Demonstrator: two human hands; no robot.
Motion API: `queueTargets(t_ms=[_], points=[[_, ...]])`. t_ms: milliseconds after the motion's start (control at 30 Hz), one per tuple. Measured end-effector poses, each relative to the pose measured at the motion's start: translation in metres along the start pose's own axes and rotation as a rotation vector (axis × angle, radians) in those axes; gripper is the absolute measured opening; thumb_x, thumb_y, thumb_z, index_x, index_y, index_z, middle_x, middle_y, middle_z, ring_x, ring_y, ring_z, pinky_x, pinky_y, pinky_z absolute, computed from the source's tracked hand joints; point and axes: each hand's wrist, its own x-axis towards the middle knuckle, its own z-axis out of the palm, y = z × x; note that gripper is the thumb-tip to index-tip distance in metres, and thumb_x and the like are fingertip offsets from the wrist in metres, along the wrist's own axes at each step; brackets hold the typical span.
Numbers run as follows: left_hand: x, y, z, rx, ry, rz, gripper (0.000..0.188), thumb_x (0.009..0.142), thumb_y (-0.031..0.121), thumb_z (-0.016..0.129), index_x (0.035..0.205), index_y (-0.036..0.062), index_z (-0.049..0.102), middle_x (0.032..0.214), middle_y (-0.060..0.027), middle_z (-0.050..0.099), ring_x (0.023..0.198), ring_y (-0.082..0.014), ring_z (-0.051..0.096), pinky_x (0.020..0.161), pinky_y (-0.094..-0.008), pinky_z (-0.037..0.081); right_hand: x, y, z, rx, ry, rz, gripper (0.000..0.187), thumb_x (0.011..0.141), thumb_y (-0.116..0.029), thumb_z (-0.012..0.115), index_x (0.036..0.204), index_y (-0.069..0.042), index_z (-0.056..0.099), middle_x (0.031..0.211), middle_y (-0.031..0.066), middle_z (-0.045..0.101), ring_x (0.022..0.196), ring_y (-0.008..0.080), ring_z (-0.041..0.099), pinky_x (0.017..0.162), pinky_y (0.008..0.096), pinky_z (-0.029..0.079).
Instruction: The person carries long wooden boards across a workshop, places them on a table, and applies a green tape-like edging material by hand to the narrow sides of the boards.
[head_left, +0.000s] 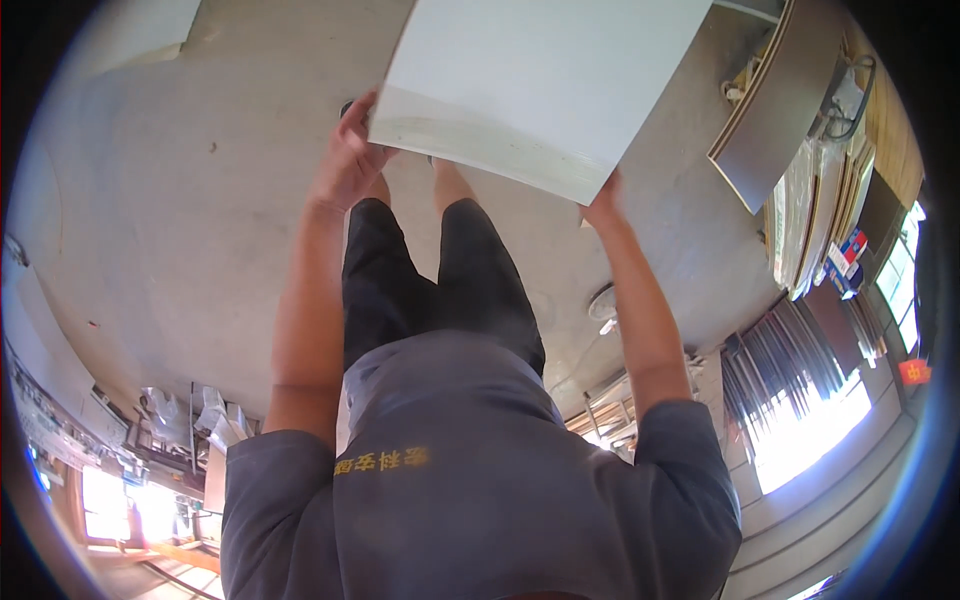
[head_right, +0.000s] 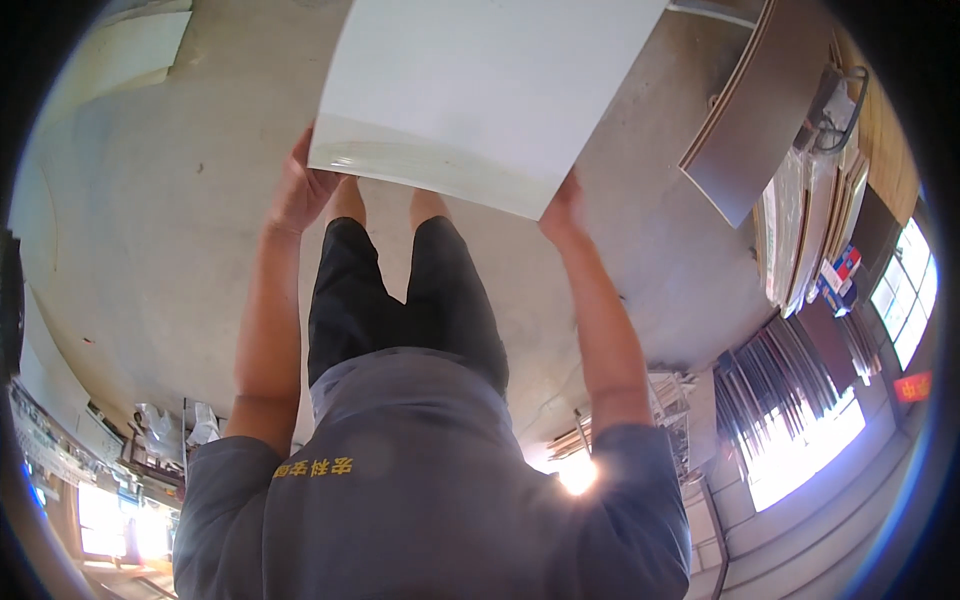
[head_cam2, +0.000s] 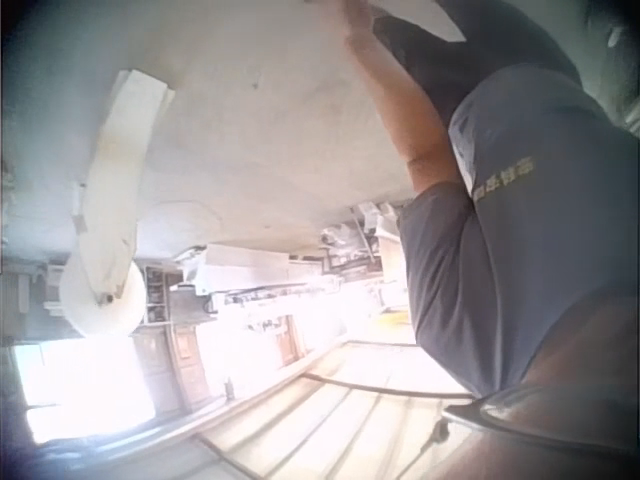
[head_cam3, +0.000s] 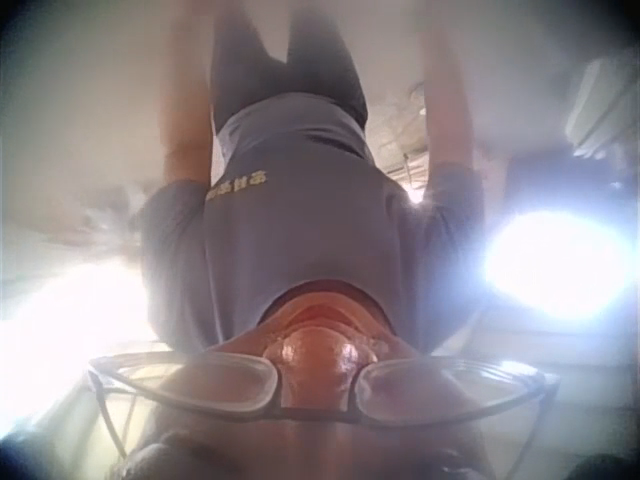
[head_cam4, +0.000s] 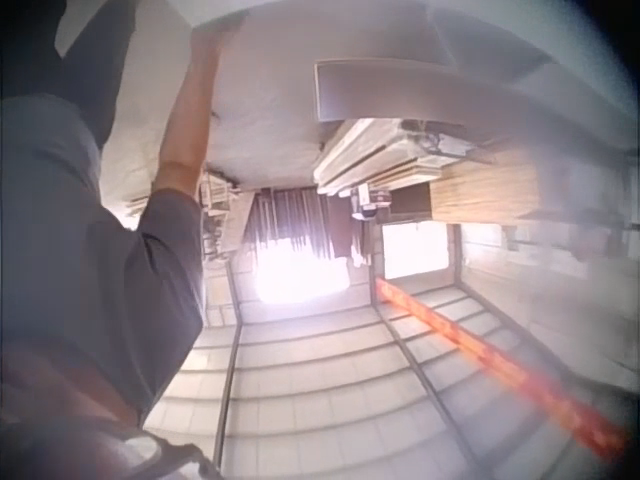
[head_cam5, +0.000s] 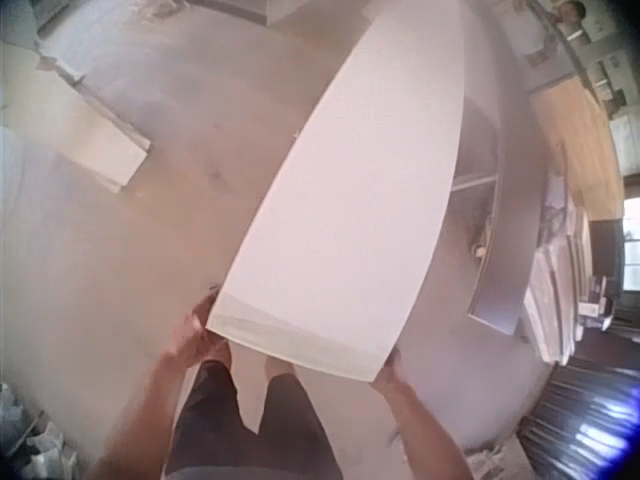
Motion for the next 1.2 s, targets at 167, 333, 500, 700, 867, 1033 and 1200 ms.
queueTargets(t_ms=[167, 333, 500, 700, 867, 1033, 1200], points=[[0.028, -0.066, -0.035, 1.343, -0.106, 0.041, 0.044, 0.098, 0.022, 0.065, 0.139, 0.0081, 0.059, 0.136, -0.0133, 0.064, 0.123, -0.0277, 0.060, 0.108, -0.0375, 0.045, 0.035, -0.072, 0.130, 0.241, 0.217, -0.366, 0.042, 0.095, -0.024, 0.070, 0.133, -0.008, 0.062, 0.136, 0.0158, 0.062, 0.127, 0.0333, 0.056, 0.104, 0.0465, 0.047], [0.067, -0.049, -0.034, 0.015, -0.280, -0.570, 0.054, 0.093, 0.027, 0.071, 0.139, 0.0025, 0.056, 0.140, -0.0118, 0.059, 0.124, -0.0244, 0.058, 0.110, -0.0385, 0.044, 0.017, -0.153, 0.121, 0.242, 0.041, -0.330, 0.039, 0.094, -0.022, 0.071, 0.129, -0.007, 0.064, 0.132, 0.0144, 0.065, 0.124, 0.0350, 0.059, 0.102, 0.0470, 0.048], [0.067, 0.011, -0.060, 0.148, -0.142, -0.492, 0.061, 0.087, 0.024, 0.077, 0.138, 0.0028, 0.051, 0.126, -0.0068, 0.060, 0.112, -0.0201, 0.061, 0.099, -0.0349, 0.050, -0.058, -0.233, 0.028, 0.164, -0.284, -0.652, 0.045, 0.081, -0.012, 0.078, 0.123, -0.004, 0.066, 0.120, 0.0181, 0.067, 0.114, 0.0372, 0.063, 0.096, 0.0448, 0.051], [0.042, 0.060, -0.052, 0.212, -0.052, -0.318, 0.060, 0.082, 0.023, 0.081, 0.132, 0.0049, 0.053, 0.112, -0.0041, 0.061, 0.100, -0.0147, 0.061, 0.089, -0.0313, 0.053, -0.013, -0.340, -0.022, 0.117, 0.220, -0.764, 0.075, 0.069, -0.007, 0.084, 0.138, -0.002, 0.054, 0.131, 0.0187, 0.058, 0.129, 0.0411, 0.052, 0.109, 0.0524, 0.043], [0.005, 0.115, 0.016, 0.879, 0.049, -0.122, 0.058, 0.085, 0.025, 0.079, 0.133, 0.0036, 0.054, 0.117, -0.0074, 0.064, 0.107, -0.0193, 0.060, 0.093, -0.0349, 0.050, 0.017, -0.355, 0.002, -0.151, 0.314, -0.690, 0.092, 0.063, -0.012, 0.090, 0.142, 0.004, 0.046, 0.129, 0.0184, 0.057, 0.128, 0.0415, 0.052, 0.109, 0.0577, 0.041], [0.013, 0.132, 0.012, 0.475, 0.005, -0.099, 0.057, 0.091, 0.027, 0.072, 0.139, 0.0016, 0.053, 0.127, -0.0107, 0.065, 0.116, -0.0227, 0.059, 0.097, -0.0373, 0.048, 0.003, -0.345, -0.023, 0.076, 0.376, -0.743, 0.096, 0.063, -0.010, 0.090, 0.145, 0.006, 0.042, 0.129, 0.0203, 0.056, 0.123, 0.0407, 0.052, 0.108, 0.0551, 0.041], [0.054, 0.103, 0.053, 0.965, 0.004, -0.167, 0.065, 0.080, 0.031, 0.083, 0.134, -0.0005, 0.063, 0.112, -0.0086, 0.073, 0.102, -0.0174, 0.067, 0.093, -0.0305, 0.049, -0.087, -0.271, -0.117, -0.040, 0.295, -0.630, 0.098, 0.063, -0.007, 0.087, 0.147, 0.007, 0.040, 0.130, 0.0181, 0.054, 0.119, 0.0359, 0.053, 0.103, 0.0468, 0.044]])
